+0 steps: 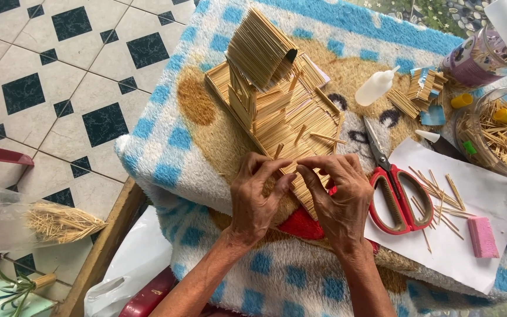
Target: The person assembles a small bamboo structure by cutting bamboo sticks with scissors, applying glue, and inserting the sticks into a pre-built frame. The person repeatedly picks up sticks, trims them, applies adhesive, and places them into the structure.
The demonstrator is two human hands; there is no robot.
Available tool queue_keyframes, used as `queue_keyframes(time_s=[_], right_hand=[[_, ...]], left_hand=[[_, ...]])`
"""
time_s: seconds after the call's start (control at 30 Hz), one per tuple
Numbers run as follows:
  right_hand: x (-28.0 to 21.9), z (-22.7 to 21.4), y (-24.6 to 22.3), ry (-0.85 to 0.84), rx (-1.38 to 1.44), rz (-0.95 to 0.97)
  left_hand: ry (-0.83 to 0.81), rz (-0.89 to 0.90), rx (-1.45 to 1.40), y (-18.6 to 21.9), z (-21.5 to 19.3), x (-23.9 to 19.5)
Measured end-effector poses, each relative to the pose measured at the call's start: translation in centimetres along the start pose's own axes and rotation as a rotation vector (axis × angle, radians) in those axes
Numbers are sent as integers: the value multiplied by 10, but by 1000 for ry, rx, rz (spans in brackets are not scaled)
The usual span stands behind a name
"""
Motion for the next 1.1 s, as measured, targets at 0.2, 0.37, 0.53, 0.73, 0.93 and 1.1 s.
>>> queue_keyframes(time_s=[0.2,0.37,0.53,0.73,0.93,1.1], right_hand=[[-2,2,-1,2,17,-23],[-3,4,-2,24,28,-45],[-6,4,-2,29,2,-66],[-6,9,-10,-24,-73,-100],[-9,10,-4,-18,-123,-87],[-12,10,1,15,-140,-98]], left_hand=[[315,-51,43,3,-52,27],[430,14,235,-40,-99,74],[495,-85,229,-96,-112,78],[468,-42,424,-105,-110,81],[477,-38,457,-118,-106,77],[461,-19,536,-126,-103,76]])
Point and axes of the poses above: each hand's wrist, its own x-axis towards the middle knuckle, its own z-axis out of the palm, y = z × x, the point moved 8 cm from there along x, towards the middle knuckle, and after that the axes turned 13 degrees about z, right-handed, at the moved point
